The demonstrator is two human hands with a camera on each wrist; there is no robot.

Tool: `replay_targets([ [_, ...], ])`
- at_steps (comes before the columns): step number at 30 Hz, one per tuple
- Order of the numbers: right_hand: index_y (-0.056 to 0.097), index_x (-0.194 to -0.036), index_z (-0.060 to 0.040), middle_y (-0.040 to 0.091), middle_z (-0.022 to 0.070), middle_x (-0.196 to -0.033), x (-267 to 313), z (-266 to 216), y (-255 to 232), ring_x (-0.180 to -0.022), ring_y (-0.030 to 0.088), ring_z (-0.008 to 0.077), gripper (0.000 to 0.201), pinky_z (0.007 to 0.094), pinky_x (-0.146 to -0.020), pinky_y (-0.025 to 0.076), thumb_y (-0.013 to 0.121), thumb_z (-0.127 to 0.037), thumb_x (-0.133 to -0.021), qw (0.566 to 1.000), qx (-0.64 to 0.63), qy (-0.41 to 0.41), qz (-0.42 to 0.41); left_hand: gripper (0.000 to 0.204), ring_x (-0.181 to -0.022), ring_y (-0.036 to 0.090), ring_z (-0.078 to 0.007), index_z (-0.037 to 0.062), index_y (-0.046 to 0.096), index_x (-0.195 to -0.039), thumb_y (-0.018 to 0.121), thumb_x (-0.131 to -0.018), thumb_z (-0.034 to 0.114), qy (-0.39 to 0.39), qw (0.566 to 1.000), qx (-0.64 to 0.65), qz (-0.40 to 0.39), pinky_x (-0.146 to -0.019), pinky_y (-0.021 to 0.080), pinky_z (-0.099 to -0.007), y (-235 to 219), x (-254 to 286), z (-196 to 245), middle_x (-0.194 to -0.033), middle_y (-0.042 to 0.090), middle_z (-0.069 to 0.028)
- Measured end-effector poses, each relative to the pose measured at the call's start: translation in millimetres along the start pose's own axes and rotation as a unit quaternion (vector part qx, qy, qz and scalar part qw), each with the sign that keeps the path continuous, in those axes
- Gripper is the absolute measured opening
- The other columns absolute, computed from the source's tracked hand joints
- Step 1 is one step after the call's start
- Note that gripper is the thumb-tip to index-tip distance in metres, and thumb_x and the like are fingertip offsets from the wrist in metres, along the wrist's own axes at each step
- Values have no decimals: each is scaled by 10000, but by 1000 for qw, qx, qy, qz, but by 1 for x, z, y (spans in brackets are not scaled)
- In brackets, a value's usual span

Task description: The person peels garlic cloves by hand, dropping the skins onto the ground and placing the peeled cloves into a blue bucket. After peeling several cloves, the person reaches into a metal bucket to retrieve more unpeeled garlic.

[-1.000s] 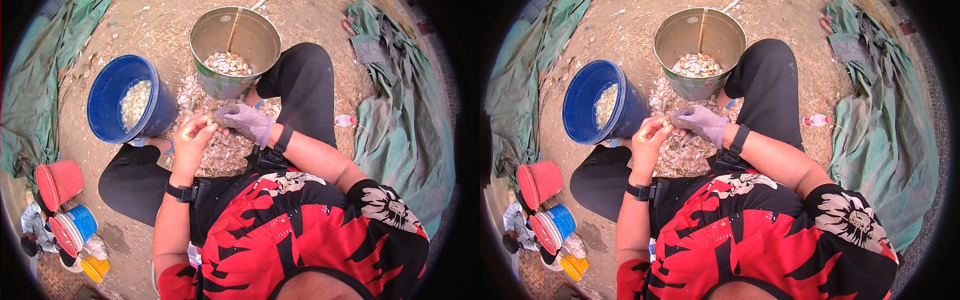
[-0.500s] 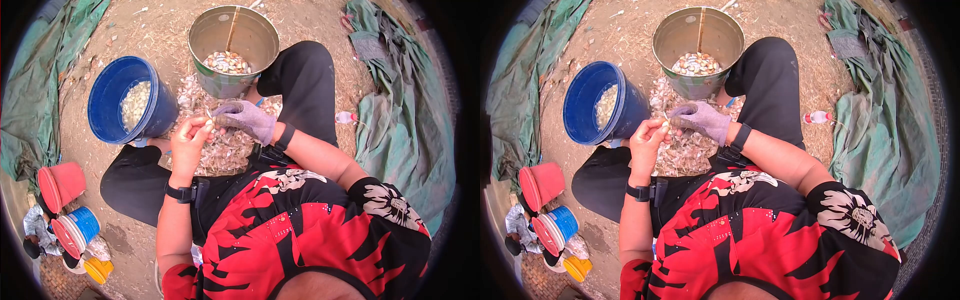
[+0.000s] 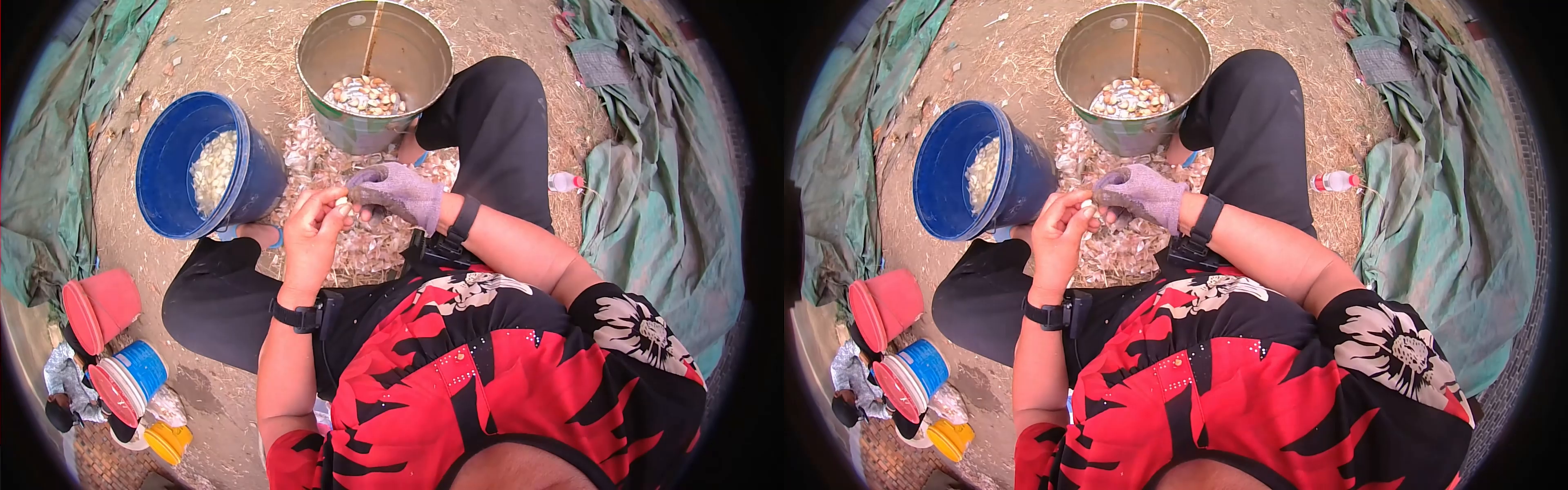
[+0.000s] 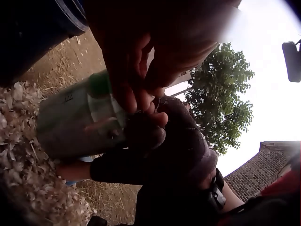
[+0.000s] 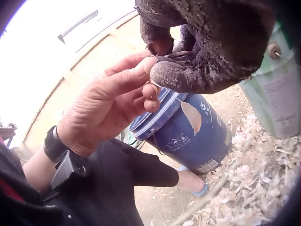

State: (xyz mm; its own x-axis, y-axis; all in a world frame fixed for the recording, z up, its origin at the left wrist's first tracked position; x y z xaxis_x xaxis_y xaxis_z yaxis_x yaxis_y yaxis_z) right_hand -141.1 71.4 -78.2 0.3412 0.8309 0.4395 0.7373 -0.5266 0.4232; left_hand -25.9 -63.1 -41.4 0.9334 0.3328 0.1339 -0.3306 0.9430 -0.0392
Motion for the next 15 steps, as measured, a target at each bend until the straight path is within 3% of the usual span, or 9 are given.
replay_targets([
  [3, 662, -1044, -9, 672, 29, -811, -3, 5, -5, -705, 658, 108, 255, 241, -617, 532, 666, -232, -922, 998, -48, 25, 26, 196, -781, 644, -135, -2, 600, -1129, 619, -936, 25, -33, 988, 148, 20, -702, 551, -271, -6, 0, 3, -938, 624, -63],
  [5, 646, -1086, -7, 678, 45, -868, -4, 3, -9, -743, 670, 125, 274, 247, -638, 536, 662, -226, -922, 993, 108, 19, 39, 172, -739, 628, -154, 30, 573, -1126, 600, -956, 41, -48, 966, 248, 60, -651, 543, -292, -10, -1, 10, -870, 616, -62],
  [6, 646, -1086, -7, 678, 45, -868, -3, 3, -7, -743, 670, 125, 274, 247, -638, 536, 662, -226, -922, 993, 109, 17, 39, 172, -739, 628, -154, 30, 573, -1126, 600, -956, 41, -46, 966, 248, 60, -651, 543, -292, -12, -2, 8, -870, 616, -62],
  [8, 640, -1096, -17, 666, 56, -850, -2, -1, 3, -730, 654, 126, 294, 261, -615, 515, 662, -258, -930, 999, -8, -49, 15, 164, -702, 597, -128, 36, 576, -1118, 591, -955, 27, -56, 959, 272, 57, -607, 510, -270, -18, -2, 3, -862, 611, -53],
  [11, 620, -1171, -16, 669, 56, -887, 9, -15, 16, -761, 656, 126, 367, 260, -650, 519, 683, -276, -921, 995, -90, -19, -30, 155, -672, 568, -103, 37, 573, -1105, 595, -953, 24, -50, 976, 202, 67, -583, 481, -250, -14, -1, 4, -842, 604, -41],
  [15, 626, -1185, -15, 672, 48, -894, 6, -5, 11, -761, 658, 126, 386, 257, -644, 517, 692, -285, -917, 998, -48, -29, -33, 150, -690, 579, -79, 42, 562, -1078, 627, -942, 45, -30, 987, 145, 56, -573, 476, -223, -10, 0, -1, -888, 629, -39],
])
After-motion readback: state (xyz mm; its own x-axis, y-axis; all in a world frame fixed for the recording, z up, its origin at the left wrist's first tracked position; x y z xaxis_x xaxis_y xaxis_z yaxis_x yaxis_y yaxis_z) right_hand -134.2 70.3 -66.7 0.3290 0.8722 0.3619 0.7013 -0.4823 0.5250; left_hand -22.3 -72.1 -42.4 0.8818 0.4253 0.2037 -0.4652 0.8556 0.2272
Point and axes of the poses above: each hand's wrist, its own x-axis away from the middle knuckle, its own y-axis out of the palm, z = x × y, the point moved 3 cm from there along -x, towards the middle knuckle
